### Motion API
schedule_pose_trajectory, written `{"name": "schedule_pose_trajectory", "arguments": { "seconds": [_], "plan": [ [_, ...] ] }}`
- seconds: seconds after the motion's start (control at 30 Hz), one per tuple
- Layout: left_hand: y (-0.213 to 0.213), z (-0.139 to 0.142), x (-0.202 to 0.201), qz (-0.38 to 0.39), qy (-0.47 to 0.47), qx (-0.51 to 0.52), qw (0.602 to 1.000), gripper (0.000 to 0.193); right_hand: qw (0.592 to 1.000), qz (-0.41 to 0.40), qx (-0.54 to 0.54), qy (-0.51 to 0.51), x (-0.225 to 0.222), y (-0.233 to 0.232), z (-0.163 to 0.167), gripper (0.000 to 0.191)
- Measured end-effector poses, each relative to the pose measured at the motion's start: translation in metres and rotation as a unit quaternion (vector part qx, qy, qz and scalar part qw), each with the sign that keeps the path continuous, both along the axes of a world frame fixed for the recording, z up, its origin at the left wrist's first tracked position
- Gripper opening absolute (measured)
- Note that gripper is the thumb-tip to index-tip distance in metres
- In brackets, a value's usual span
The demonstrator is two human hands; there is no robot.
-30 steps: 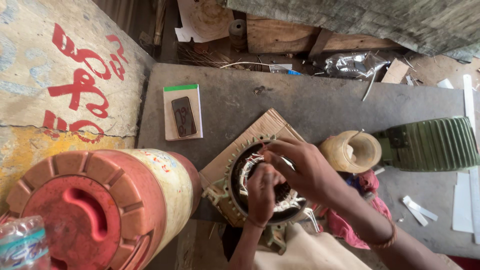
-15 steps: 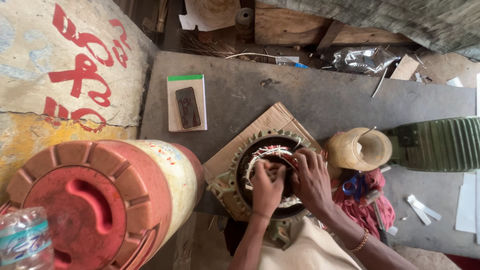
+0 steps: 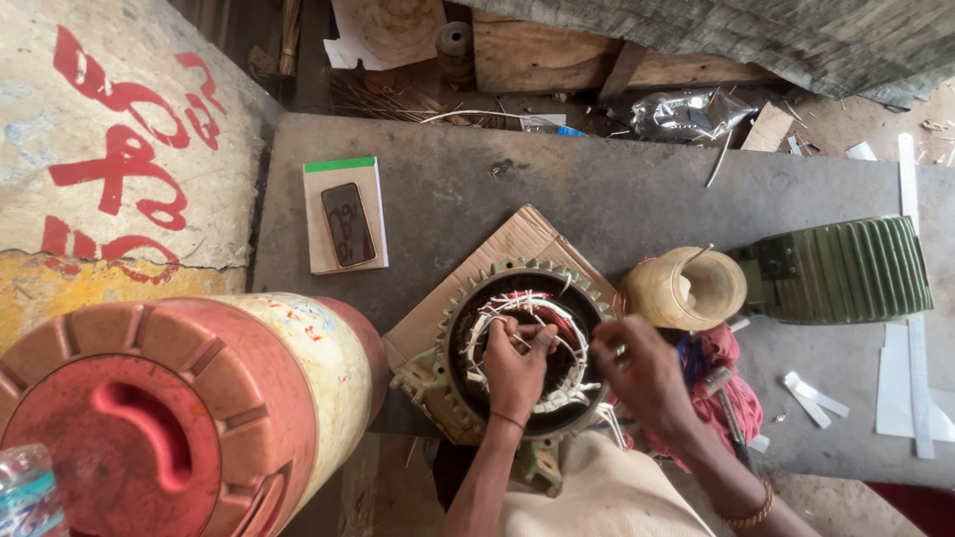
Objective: The person works on a motor stator, using a wooden stick to push and arrange copper windings inside the slots. They then use a hammer to tap the windings into place and trim excess wire with scissors.
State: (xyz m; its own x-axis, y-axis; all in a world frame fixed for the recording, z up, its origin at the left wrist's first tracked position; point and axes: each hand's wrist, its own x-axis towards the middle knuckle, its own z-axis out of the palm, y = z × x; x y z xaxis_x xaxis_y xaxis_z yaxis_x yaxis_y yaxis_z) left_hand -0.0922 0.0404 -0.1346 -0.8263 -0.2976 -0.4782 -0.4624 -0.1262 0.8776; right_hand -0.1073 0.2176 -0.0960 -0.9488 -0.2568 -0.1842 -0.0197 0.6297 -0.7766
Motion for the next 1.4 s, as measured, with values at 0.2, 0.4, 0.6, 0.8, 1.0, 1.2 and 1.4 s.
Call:
{"name": "schedule_pose_trajectory", "arguments": {
  "seconds": [0.2,0.4,0.6,0.8,1.0,1.2,1.4],
  "plan": [
    [-0.002,0.009,-0.005,0.044,0.026,0.115,0.992,0.033,0.99,0.025,0.11,0.08,0.022,-0.024,-0.014,0.027],
    [-0.006,0.017,-0.011,0.048,-0.005,0.154,0.987,0.03,0.979,-0.016,0.188,0.076,0.011,-0.042,-0.012,0.024],
    [-0.004,0.02,-0.012,0.053,0.001,0.151,0.987,0.031,0.984,-0.01,0.119,0.135,-0.002,-0.041,-0.006,0.031],
    [0.003,0.021,-0.018,0.079,-0.002,0.162,0.984,0.034,0.981,-0.017,0.066,0.18,-0.003,-0.039,-0.005,0.035],
    [-0.004,0.022,-0.01,-0.01,0.067,0.037,0.997,0.034,0.988,-0.091,-0.011,0.121,0.0,-0.042,-0.007,0.027],
    [-0.009,0.018,-0.009,-0.006,0.106,-0.07,0.992,0.042,0.987,-0.126,-0.025,0.095,0.001,-0.044,-0.008,0.023],
    [0.001,0.014,-0.019,0.021,0.043,-0.157,0.987,0.043,0.985,-0.154,-0.02,0.07,-0.003,-0.045,-0.009,0.026]
  ]
}}
